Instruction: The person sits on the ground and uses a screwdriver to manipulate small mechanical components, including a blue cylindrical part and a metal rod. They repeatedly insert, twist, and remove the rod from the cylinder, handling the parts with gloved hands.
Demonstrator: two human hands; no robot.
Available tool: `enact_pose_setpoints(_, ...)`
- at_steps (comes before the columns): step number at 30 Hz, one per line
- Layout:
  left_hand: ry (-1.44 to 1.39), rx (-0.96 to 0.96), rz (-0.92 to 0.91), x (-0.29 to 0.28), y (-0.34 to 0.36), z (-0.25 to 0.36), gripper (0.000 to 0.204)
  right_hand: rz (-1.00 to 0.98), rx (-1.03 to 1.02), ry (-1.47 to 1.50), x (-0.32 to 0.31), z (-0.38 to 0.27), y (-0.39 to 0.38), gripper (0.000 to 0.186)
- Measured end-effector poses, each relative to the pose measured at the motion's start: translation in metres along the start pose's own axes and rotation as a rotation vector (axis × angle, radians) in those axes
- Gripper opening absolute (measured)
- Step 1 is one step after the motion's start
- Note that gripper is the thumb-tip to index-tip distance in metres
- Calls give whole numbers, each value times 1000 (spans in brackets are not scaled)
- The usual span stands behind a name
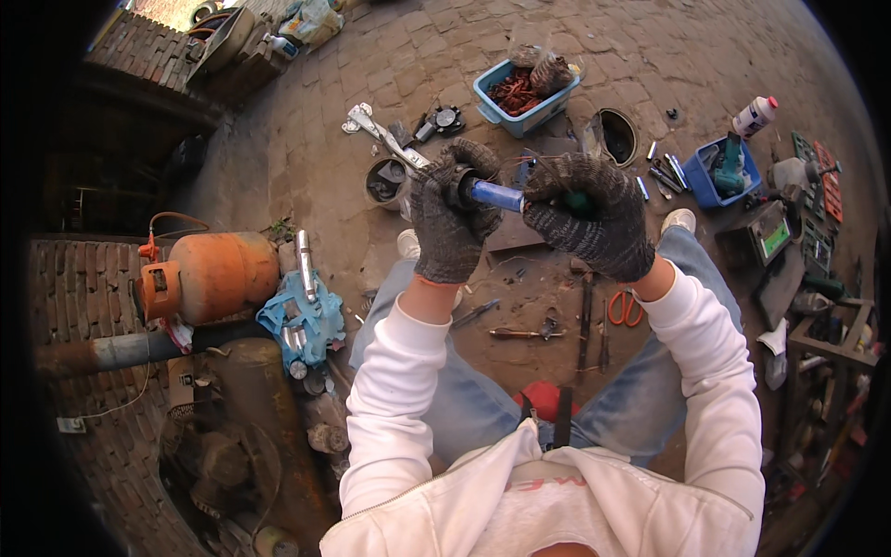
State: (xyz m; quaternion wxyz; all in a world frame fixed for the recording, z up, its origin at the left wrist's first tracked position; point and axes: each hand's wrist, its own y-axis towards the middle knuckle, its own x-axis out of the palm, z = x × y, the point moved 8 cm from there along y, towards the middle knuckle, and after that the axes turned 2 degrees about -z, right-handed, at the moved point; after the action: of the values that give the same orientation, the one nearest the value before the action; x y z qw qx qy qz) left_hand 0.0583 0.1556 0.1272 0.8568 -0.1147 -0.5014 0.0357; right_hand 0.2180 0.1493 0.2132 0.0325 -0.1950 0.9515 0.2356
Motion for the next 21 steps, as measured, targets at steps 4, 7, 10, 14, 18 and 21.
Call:
enact_pose_setpoints(4, 161, 73, 90, -2, -5, 4, 17, 9, -26, 11, 2, 2, 0, 26)
enact_pose_setpoints(7, 277, 118, -43, 10, -5, 10, 17, -3, 8, 87, 3, 8, -1, 26)
enact_pose_setpoints(10, 215, 155, -193, 22, -6, 15, 23, -48, 27, 52, 5, 10, -1, 29)
enact_pose_setpoints(14, 590, 547, -176, 30, -17, 38, 19, -14, -19, 43, 7, -1, 0, 32)
enact_pose_setpoints(18, 804, 710, -219, 40, -26, 44, 17, -48, -97, -87, 9, -16, -1, 34)
enact_pose_setpoints(21, 860, 746, -272, 43, -29, 45, 18, -85, -70, -182, 7, -15, -1, 33)
